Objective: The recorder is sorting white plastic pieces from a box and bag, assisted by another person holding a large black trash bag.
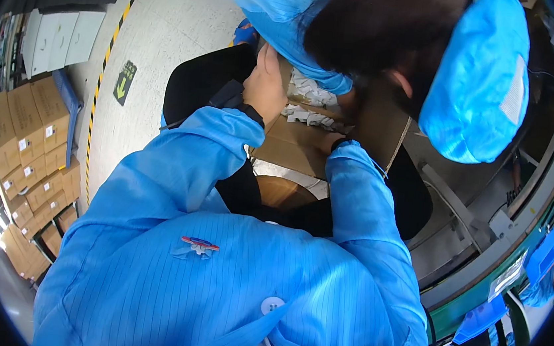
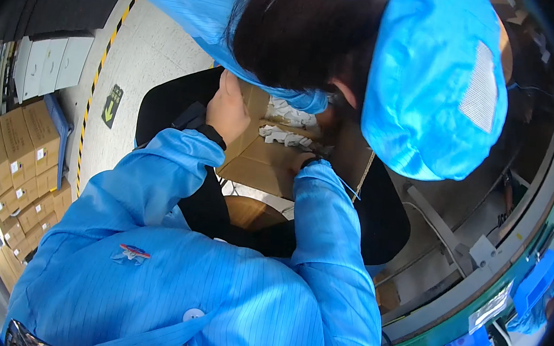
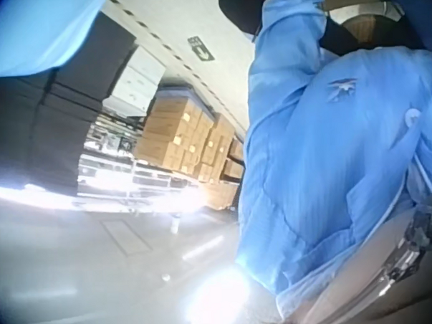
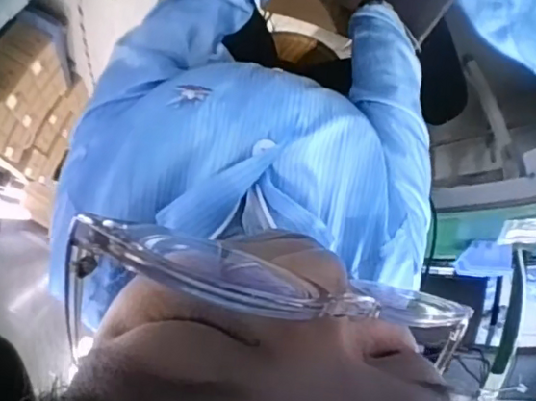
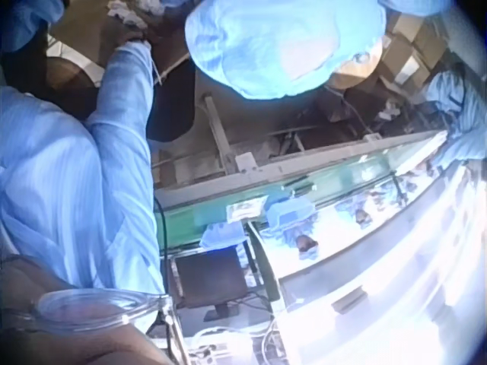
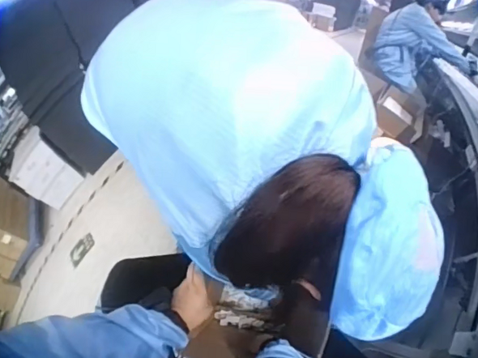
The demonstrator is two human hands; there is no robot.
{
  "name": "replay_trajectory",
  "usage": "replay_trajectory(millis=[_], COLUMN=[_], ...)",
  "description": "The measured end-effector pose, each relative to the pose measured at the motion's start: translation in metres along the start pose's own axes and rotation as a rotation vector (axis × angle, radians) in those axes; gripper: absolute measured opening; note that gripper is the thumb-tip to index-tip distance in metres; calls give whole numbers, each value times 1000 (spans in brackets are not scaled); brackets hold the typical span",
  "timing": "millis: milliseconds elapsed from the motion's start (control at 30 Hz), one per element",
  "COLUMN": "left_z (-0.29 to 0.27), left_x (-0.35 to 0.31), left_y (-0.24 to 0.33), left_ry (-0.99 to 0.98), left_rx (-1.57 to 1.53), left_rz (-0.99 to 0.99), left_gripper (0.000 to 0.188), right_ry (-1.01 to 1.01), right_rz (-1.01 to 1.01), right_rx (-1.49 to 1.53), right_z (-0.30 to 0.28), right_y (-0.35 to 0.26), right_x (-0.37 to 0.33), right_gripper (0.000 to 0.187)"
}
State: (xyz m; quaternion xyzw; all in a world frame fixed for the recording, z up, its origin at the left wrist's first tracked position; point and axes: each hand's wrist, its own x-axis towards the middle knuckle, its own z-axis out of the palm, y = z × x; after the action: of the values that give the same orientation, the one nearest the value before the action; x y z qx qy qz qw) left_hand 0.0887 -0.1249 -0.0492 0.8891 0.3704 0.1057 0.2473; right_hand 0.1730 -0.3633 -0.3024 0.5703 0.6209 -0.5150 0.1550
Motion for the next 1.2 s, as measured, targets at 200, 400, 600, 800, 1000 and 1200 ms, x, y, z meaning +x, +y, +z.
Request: replay_trajectory(millis=[200, 400, 600, 800, 1000, 1200], left_z=[3, 6, -1, 1, -1, 1], left_x=[-3, -2, 1, 1, 1, 0], left_y=[-8, -16, -9, -12, -5, -8], left_ry=[-64, -106, -2, 9, -50, -137], left_rx=[59, 107, 41, 62, 70, 131], left_rz=[-54, -75, 37, 49, -20, -90], left_gripper=[60, 58, 66, 68, 61, 59], right_ry=[-43, -126, -18, 7, 53, 33], right_rz=[25, 244, 350, 350, 386, 420], right_rx=[86, 171, 415, 374, 409, 367], right_z=[-18, -70, -67, -52, -33, -43], right_y=[-1, -27, -22, -16, -10, -16], right_x=[-10, -45, -51, -37, -23, -28], right_gripper=[48, 53, 52, 49, 48, 48])
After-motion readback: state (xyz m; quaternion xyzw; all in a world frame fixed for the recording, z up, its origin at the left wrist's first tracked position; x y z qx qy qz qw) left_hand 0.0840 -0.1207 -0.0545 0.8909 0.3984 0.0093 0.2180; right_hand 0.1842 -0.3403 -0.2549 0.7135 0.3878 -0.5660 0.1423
